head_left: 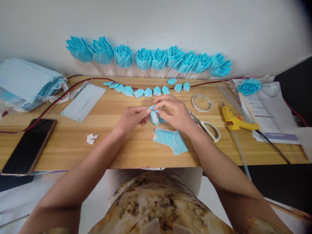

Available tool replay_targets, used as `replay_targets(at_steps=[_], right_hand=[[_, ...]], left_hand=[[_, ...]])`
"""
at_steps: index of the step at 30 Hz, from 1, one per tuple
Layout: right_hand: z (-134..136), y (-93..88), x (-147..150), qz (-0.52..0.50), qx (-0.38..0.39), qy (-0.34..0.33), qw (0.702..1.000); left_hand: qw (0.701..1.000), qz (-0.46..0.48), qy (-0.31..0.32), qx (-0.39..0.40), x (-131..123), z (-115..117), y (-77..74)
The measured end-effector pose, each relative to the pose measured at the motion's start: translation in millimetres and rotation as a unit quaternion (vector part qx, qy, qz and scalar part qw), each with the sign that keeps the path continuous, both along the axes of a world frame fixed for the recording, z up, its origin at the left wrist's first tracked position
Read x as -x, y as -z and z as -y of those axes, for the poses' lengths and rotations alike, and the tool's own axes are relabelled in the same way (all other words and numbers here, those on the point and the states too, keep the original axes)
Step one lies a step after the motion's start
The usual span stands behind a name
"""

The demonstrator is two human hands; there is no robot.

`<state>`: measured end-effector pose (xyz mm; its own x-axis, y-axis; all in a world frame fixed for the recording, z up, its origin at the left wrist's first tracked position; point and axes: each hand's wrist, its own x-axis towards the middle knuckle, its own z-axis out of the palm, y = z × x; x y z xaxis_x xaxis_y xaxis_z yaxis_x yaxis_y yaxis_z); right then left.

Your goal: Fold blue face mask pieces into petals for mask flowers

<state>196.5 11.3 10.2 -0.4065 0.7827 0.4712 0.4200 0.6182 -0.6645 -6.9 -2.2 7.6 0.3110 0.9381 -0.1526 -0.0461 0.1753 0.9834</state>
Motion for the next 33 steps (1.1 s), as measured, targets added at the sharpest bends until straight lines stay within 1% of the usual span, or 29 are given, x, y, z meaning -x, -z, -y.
replay_targets(at_steps=[4, 6, 7, 9, 12, 14, 16, 25, 29, 33], right_hand=[[0, 0.5, 0, 0.002, 0.007, -0.004, 1.000], [1, 0.0, 0, -0.015, 0.027, -0.009, 0.999], [1, -0.4, 0, -0.034, 0.053, -0.011, 0.998], [2, -0.7, 1, -0.095, 0.131, -0.017, 0.987], [2, 0.5, 3, -0.187, 0.256, -0.024, 0.948], [2, 2.4, 6, -0.215, 0.307, -0.024, 0.927], [2, 4.7, 8, -0.224, 0.331, -0.023, 0.916], [-1, 9.8, 11, -0.252, 0.314, -0.003, 0.915], [0, 9.2, 11, -0.229, 0.298, 0.012, 0.927], [2, 9.7, 12, -0.203, 0.274, 0.014, 0.940]], left_hand=[[1.000, 0.015, -0.020, 0.010, -1, -1, 3.8], [0.999, 0.019, -0.033, 0.015, -2, -2, 5.3], [0.999, 0.021, -0.040, 0.018, -3, -2, 5.7], [0.998, 0.025, -0.053, 0.023, -3, -2, 5.8], [0.997, 0.035, -0.067, 0.020, -4, -1, 5.0], [0.996, 0.044, -0.071, 0.010, -4, -1, 4.7], [0.996, 0.052, -0.072, 0.002, -4, -1, 5.1], [0.996, 0.052, -0.071, -0.002, -7, 0, 10.0], [0.997, 0.041, -0.060, -0.007, -7, 1, 9.3], [0.997, 0.023, -0.067, -0.010, -7, 1, 8.8]])
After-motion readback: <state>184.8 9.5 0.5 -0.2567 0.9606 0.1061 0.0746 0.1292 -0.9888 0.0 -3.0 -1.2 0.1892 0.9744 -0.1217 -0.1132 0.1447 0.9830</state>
